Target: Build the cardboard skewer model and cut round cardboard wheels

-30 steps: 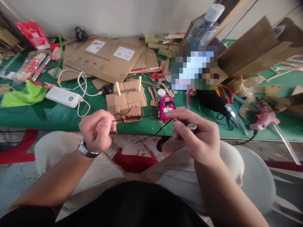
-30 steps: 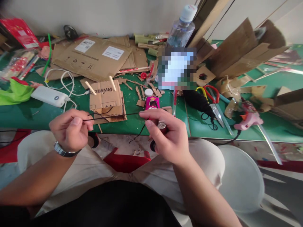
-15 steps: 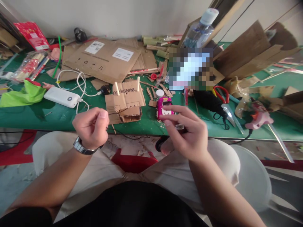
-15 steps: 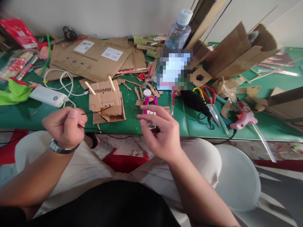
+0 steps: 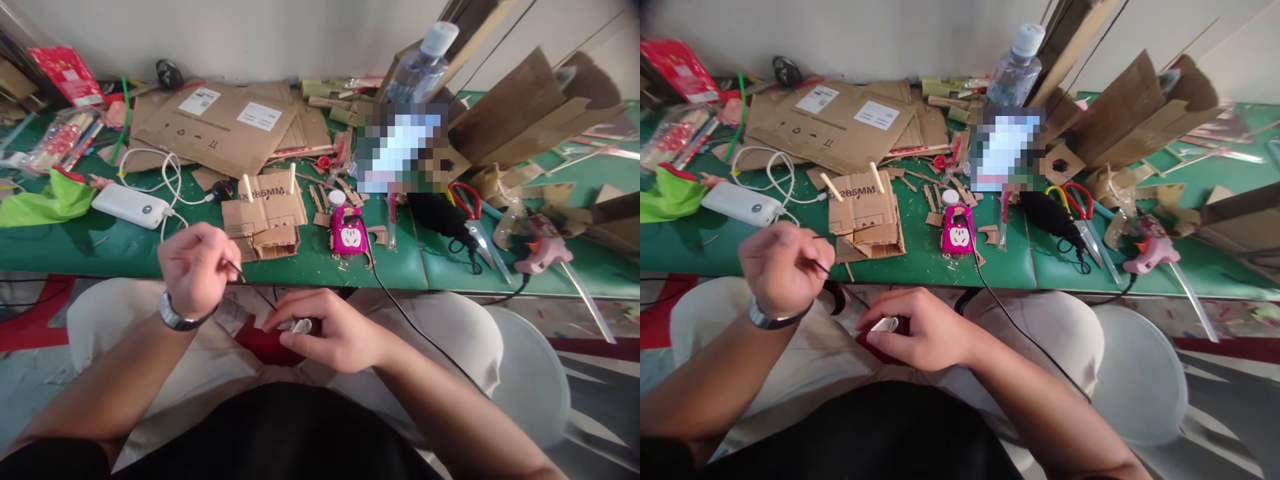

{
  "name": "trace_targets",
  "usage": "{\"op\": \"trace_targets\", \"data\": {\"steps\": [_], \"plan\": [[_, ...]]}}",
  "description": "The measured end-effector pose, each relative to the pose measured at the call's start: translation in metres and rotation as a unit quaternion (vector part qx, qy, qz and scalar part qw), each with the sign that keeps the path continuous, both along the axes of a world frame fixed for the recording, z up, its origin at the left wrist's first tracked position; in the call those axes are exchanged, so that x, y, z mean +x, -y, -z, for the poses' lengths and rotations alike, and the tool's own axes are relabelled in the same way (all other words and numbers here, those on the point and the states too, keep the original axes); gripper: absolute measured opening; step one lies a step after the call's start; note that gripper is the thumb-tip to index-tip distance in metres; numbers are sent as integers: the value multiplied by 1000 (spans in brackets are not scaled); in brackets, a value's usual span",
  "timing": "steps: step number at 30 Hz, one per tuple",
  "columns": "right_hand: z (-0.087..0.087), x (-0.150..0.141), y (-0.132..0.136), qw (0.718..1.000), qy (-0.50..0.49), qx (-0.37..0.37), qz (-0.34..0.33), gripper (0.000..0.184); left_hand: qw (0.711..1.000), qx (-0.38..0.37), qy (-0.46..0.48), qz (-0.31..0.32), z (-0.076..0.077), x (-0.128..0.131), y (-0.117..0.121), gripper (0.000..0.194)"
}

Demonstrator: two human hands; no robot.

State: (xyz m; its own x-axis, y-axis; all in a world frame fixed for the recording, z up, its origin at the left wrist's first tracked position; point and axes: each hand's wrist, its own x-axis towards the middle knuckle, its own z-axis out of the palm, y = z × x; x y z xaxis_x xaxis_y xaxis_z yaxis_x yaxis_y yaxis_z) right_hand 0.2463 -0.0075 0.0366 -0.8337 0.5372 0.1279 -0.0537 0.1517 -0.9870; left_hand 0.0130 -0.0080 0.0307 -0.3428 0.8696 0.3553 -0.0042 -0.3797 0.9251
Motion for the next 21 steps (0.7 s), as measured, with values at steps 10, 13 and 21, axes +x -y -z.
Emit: {"op": "trace_targets", "data": {"steps": [10,13,21], "plan": [[-39,89,-43,989,-93,-113,6,23,995,4,51,-91,0,-27,-34,50],[-44,109,-48,986,-119,-111,39,22,990,-19,85,-110,11,-23,-37,51],[-58,176,-93,974,-161,-8,160,23,991,-40,123,-30,35,-13,-42,47]]}}
